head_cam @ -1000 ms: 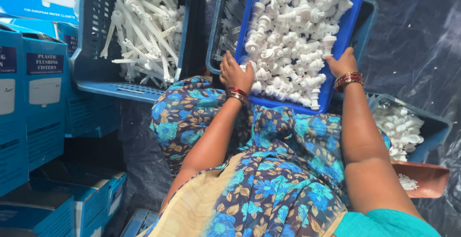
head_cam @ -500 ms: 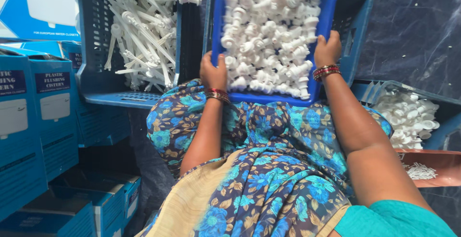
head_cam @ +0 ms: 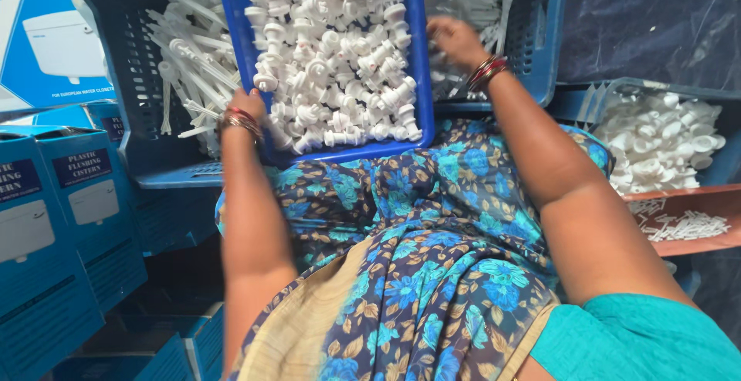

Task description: The person sits on the floor and assembles white plastic plumbing components by hand. They pick up parts from a blue tray, fit them together, and place the assembled units into a larger blue crate.

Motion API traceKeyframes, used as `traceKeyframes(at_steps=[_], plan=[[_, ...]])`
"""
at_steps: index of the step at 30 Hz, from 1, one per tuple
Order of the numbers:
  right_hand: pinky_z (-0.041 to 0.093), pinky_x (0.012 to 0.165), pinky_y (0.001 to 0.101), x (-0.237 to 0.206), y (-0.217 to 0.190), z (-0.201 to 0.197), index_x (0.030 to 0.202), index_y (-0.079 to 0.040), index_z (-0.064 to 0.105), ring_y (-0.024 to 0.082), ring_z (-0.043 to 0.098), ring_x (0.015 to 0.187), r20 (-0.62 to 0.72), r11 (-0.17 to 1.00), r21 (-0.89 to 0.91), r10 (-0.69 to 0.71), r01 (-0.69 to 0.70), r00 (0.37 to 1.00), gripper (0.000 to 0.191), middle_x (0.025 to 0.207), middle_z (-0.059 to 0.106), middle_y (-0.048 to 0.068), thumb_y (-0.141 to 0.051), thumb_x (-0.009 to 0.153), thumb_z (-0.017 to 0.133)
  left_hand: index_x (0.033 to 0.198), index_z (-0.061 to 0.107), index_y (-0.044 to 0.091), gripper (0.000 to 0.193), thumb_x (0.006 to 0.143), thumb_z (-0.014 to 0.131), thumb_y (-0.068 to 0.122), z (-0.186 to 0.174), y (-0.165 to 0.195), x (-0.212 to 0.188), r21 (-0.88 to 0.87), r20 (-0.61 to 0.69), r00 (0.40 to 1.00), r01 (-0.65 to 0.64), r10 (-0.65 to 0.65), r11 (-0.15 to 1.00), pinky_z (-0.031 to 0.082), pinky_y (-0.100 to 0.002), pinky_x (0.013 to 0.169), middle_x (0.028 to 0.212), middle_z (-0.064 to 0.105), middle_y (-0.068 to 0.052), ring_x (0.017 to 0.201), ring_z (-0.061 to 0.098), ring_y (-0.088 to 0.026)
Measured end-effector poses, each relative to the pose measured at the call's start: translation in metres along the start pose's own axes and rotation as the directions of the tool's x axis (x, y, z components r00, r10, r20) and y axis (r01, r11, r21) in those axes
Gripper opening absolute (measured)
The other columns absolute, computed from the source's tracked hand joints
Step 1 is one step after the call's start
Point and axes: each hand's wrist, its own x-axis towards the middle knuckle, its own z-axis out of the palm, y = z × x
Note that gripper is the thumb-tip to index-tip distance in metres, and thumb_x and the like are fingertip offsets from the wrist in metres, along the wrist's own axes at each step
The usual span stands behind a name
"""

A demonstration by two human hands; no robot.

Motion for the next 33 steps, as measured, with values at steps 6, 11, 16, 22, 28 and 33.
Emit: traceKeyframes(at_steps=[6, 11, 16, 22, 28, 33], plan=[[0.062, 0.069, 0.0336, 0.003, 0.020, -0.053, 0.113, -0.008, 0.069, 0.019, 0.076, 0.083, -0.496, 0.961, -0.170, 0.108, -0.218, 0.862, 0.022, 0.098, 0.075, 0.011, -0.024, 0.099, 0.074, 0.137, 0.059, 0.004, 0.046, 0.105, 0.049, 0.035, -0.022, 0.014, 0.013, 0.216, 0.182, 0.977, -0.147, 0.108, 0.965, 0.048, -0.052, 0.102, 0.130, 0.066, -0.025, 0.120, 0.063, -0.042], [0.057, 0.089, 0.0450, -0.007, 0.033, -0.035, 0.113, -0.007, 0.071, 0.036, 0.072, 0.099, -0.508, 0.739, -0.595, -0.043, -0.315, 0.860, 0.026, 0.109, 0.072, 0.018, -0.024, 0.095, 0.080, 0.134, 0.055, -0.001, 0.056, 0.095, 0.067, 0.037, -0.036, 0.016, 0.035, 0.226, 0.101, 0.980, -0.192, 0.174, 0.955, 0.049, -0.050, 0.101, 0.129, 0.064, -0.029, 0.123, 0.060, -0.045], [0.044, 0.102, 0.0527, 0.035, 0.014, -0.001, 0.131, -0.008, 0.063, 0.037, 0.050, 0.130, -0.128, 0.511, -0.856, -0.053, -0.083, 0.990, 0.062, 0.134, 0.057, 0.016, -0.032, 0.079, 0.086, 0.141, 0.042, -0.002, 0.064, 0.095, 0.067, 0.034, -0.023, 0.018, 0.063, 0.169, 0.157, 0.958, -0.267, 0.242, 0.949, 0.047, -0.052, 0.100, 0.128, 0.061, -0.034, 0.121, 0.059, -0.049], [0.043, 0.098, 0.0541, 0.106, 0.004, 0.003, 0.133, -0.004, 0.059, 0.037, 0.053, 0.127, -0.146, 0.320, -0.946, -0.277, -0.053, 0.950, 0.060, 0.137, 0.052, 0.018, -0.028, 0.081, 0.079, 0.136, 0.032, -0.013, 0.063, 0.098, 0.061, 0.029, -0.015, 0.021, 0.077, 0.166, 0.227, 0.955, -0.231, 0.191, 0.959, 0.052, -0.051, 0.093, 0.121, 0.062, -0.040, 0.113, 0.065, -0.050], [0.052, 0.102, 0.0357, 0.137, 0.005, -0.015, 0.124, -0.010, 0.064, 0.021, 0.063, 0.111, -0.400, 0.976, 0.087, 0.216, -0.198, 0.891, 0.058, 0.113, 0.068, 0.009, -0.063, 0.102, 0.053, 0.130, 0.034, -0.014, 0.061, 0.086, 0.062, 0.017, -0.025, 0.027, 0.074, 0.103, 0.252, 0.943, -0.251, 0.219, 0.963, 0.055, -0.046, 0.086, 0.116, 0.064, -0.038, 0.105, 0.069, -0.045], [0.042, 0.086, 0.0296, 0.099, 0.004, 0.007, 0.123, -0.005, 0.061, 0.009, 0.050, 0.099, -0.186, 0.939, 0.321, 0.189, -0.123, 0.964, 0.067, 0.106, 0.055, -0.004, -0.067, 0.108, 0.041, 0.115, 0.058, -0.004, 0.040, 0.083, 0.063, 0.018, -0.035, 0.021, 0.087, -0.209, 0.118, 0.905, -0.381, 0.410, 0.901, 0.054, -0.044, 0.077, 0.105, 0.069, -0.024, 0.092, 0.067, -0.036]])
